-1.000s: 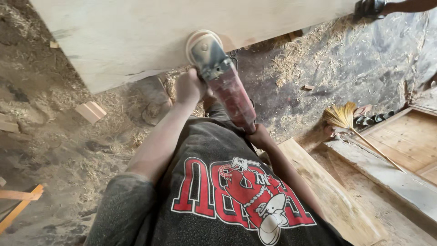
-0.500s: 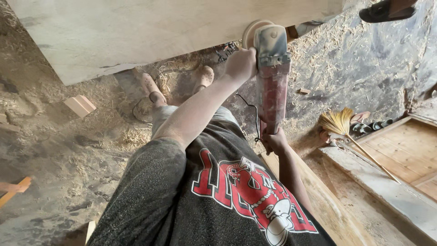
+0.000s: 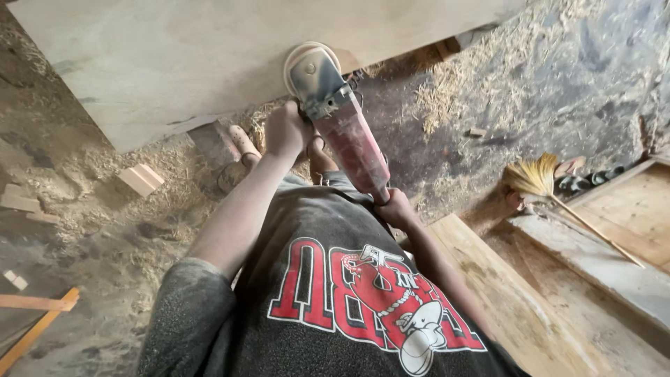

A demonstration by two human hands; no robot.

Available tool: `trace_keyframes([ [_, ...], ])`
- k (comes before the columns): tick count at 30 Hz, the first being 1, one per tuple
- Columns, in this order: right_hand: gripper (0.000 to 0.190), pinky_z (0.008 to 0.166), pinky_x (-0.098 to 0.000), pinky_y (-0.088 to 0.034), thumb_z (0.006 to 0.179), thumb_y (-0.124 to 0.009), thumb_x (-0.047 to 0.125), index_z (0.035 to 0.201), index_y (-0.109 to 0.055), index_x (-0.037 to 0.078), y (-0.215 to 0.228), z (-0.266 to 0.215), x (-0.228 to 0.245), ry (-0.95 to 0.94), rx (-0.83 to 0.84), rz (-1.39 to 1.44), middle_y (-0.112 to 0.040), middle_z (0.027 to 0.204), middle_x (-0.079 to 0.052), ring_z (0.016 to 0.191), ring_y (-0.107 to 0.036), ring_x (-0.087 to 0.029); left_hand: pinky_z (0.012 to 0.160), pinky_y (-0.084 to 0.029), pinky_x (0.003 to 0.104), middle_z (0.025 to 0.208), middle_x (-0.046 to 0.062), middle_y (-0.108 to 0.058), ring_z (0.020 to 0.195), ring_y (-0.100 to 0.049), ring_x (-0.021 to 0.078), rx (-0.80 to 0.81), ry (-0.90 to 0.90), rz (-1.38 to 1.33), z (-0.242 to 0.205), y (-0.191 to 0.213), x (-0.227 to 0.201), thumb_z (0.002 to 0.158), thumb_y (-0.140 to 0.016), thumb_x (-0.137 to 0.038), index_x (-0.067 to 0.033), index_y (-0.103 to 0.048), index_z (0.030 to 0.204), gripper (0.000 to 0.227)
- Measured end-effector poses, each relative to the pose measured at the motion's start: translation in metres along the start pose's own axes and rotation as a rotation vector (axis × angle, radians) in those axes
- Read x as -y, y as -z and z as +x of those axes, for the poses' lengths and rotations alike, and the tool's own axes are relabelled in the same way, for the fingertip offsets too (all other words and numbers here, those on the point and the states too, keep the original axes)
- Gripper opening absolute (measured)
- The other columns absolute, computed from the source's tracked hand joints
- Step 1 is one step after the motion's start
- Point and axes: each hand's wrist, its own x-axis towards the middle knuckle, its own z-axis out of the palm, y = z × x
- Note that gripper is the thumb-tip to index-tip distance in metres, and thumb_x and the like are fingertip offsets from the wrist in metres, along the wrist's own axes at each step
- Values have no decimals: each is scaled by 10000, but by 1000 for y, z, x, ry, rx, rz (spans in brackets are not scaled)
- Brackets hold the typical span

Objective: The person uses a handheld electric sander to smooth the surface of a wooden plank. They move the sander across the wood, flip the plank to sand the other side, and continue sanding.

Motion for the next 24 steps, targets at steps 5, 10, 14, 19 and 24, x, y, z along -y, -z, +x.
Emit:
trace_keyframes([
  [5,239,709,-379,-547,771,-768,216,911,-743,24,6,1,-22,-24,-22,76,-759,792,-120,724,-718,-201,494,-574,402,652,198,-714,524,-711,298,115,-4,26,12,-19,-22,899,-711,-194,19,-702,816,229],
  [10,215,565,-371,-507,723,-773,101,908,-686,34,13,5,-56,-187,-147,279,-684,709,-48,644,-646,-184,491,-575,403,730,189,-729,543,-716,282,303,-28,31,29,-75,-46,950,-640,-154,5,-683,831,203],
  [14,99,415,-370,-428,750,-701,23,834,-662,-9,21,-2,-78,-145,-63,499,-614,636,-86,486,-567,-204,542,-607,406,734,219,-731,605,-750,300,327,-142,-58,51,-121,-63,929,-612,-65,13,-677,840,135],
  [19,64,389,-315,-456,751,-687,-5,799,-657,25,23,16,-53,-33,-112,582,-623,612,-64,453,-582,-153,634,-612,448,727,209,-734,679,-757,328,219,-144,13,88,-122,-62,874,-620,-25,-52,-701,811,106],
  [24,16,401,-326,-462,778,-659,3,783,-645,-4,17,25,10,60,-51,466,-633,618,-87,463,-585,-173,567,-606,435,710,198,-725,590,-748,318,214,-52,-93,103,-57,-15,847,-652,-90,-7,-644,789,102],
])
